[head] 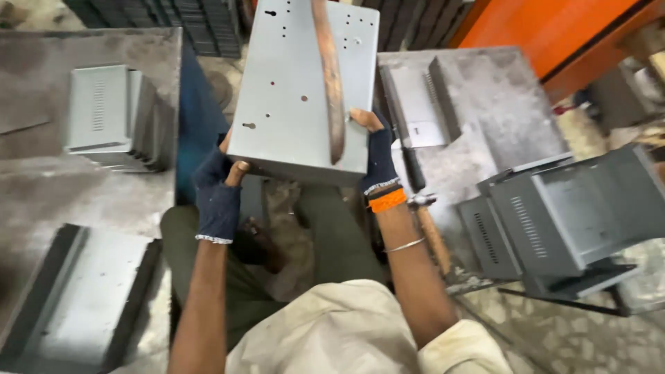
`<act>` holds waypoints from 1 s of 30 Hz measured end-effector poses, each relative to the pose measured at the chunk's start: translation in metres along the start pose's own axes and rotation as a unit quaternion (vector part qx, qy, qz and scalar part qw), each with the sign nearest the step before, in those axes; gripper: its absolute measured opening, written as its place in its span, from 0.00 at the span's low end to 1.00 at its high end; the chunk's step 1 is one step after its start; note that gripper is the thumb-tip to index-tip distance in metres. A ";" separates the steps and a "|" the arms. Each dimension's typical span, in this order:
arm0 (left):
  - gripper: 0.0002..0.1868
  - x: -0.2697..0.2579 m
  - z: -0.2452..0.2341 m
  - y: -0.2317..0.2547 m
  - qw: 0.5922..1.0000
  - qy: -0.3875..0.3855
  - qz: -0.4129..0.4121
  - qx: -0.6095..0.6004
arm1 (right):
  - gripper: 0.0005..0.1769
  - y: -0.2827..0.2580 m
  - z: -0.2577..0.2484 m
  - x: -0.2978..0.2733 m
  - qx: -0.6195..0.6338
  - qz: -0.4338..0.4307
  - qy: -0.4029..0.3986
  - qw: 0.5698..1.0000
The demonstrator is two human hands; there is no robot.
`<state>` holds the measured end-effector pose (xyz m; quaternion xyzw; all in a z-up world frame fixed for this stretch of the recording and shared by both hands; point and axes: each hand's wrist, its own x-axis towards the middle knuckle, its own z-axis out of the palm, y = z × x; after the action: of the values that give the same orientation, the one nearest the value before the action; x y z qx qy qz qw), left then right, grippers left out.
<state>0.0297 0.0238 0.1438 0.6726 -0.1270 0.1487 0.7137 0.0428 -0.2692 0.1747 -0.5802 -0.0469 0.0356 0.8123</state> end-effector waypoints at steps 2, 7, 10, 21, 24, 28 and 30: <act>0.30 -0.011 0.034 -0.005 1.000 0.003 0.013 -0.021 | 0.17 0.022 -0.077 -0.010 -0.259 -0.079 -0.005 0.963; 0.62 -0.052 0.124 0.000 0.984 0.138 -0.115 0.010 | 0.58 0.103 -0.132 -0.038 -0.043 0.070 0.327 0.941; 0.41 -0.046 0.125 -0.005 0.957 0.171 -0.233 -0.015 | 0.52 0.099 -0.121 -0.051 -0.462 0.141 0.304 0.821; 0.38 0.030 0.083 -0.010 0.982 -0.151 -0.045 -0.102 | 0.23 0.002 -0.033 0.053 -0.691 -0.015 0.166 0.704; 0.39 0.017 0.082 -0.006 0.976 -0.164 -0.030 -0.138 | 0.22 -0.035 -0.010 0.027 -0.740 -0.131 0.142 0.644; 0.40 0.014 0.084 -0.021 0.965 -0.172 -0.008 -0.196 | 0.20 -0.049 -0.003 0.012 -0.735 -0.213 0.116 0.633; 0.40 0.011 0.083 -0.008 0.959 -0.191 -0.006 -0.208 | 0.22 -0.051 -0.005 0.011 -0.752 -0.247 0.084 0.606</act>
<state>0.0443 -0.0588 0.1455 0.5258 -0.2850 -0.0163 0.8013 0.0544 -0.2889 0.2219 -0.9536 -0.1303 -0.2626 0.0686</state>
